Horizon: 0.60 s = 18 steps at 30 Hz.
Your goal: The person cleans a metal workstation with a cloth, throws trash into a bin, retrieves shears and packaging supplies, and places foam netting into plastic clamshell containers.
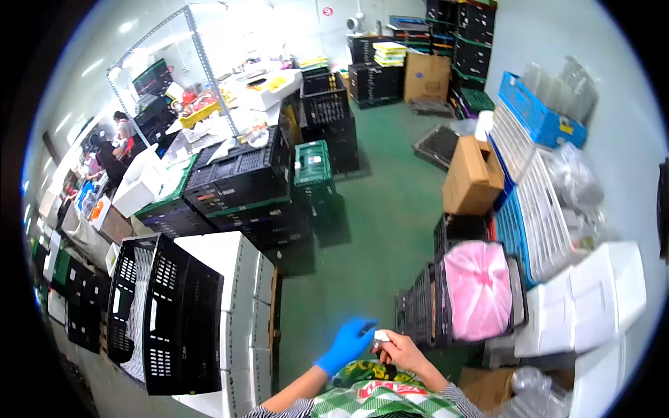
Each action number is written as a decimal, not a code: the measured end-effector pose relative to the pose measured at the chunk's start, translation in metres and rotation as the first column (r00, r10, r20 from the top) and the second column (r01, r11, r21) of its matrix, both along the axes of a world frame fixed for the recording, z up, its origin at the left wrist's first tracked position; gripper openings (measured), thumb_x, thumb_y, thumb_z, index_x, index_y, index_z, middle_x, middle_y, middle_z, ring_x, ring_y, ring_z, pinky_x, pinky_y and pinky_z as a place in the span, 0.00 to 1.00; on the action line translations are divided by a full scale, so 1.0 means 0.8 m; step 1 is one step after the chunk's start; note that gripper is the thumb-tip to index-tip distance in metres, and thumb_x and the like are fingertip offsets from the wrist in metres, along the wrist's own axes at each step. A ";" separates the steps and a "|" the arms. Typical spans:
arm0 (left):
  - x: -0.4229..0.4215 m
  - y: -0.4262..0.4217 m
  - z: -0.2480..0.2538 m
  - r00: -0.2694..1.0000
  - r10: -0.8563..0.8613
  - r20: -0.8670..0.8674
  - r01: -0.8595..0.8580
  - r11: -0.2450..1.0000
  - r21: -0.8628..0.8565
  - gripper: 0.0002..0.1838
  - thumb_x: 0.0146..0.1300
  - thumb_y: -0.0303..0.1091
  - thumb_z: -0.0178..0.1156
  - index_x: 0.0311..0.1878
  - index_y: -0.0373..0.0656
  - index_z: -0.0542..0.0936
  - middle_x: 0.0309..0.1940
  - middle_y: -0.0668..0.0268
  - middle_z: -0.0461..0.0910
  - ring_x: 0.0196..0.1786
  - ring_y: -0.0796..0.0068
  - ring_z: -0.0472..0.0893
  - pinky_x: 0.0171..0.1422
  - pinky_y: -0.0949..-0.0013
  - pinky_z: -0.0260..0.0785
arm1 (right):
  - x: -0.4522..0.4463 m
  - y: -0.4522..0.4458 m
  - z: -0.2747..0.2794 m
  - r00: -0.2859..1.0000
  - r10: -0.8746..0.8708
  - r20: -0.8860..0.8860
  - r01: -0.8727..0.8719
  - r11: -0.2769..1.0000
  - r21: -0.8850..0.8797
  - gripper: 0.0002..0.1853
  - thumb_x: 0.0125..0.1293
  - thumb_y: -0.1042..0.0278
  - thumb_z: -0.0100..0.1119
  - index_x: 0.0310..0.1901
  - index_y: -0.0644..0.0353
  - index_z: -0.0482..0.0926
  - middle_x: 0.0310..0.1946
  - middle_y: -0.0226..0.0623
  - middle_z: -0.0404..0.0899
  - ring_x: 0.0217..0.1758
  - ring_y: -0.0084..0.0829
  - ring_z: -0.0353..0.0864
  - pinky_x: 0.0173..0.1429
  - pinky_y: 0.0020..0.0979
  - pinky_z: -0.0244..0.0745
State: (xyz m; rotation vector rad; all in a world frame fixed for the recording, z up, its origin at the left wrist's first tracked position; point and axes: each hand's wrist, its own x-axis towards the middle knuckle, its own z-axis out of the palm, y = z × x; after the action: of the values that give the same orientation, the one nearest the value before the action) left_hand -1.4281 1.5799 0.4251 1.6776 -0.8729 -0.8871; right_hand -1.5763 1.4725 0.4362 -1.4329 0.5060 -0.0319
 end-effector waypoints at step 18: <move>0.461 -0.218 -0.098 0.873 0.379 0.306 -0.449 0.870 0.202 0.16 0.62 0.42 0.59 0.46 0.40 0.81 0.41 0.51 0.82 0.44 0.53 0.82 0.48 0.60 0.73 | 0.458 -0.352 -0.042 1.000 0.012 0.010 -0.008 0.950 -0.313 0.12 0.61 0.75 0.41 0.34 0.66 0.78 0.27 0.37 0.82 0.26 0.23 0.80 0.33 0.27 0.76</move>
State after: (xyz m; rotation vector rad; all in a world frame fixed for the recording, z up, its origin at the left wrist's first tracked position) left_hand -1.0590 1.4058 0.3470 2.1521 -0.5304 -0.5064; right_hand -1.2098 1.1905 0.4022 -1.7452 0.4994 -0.1169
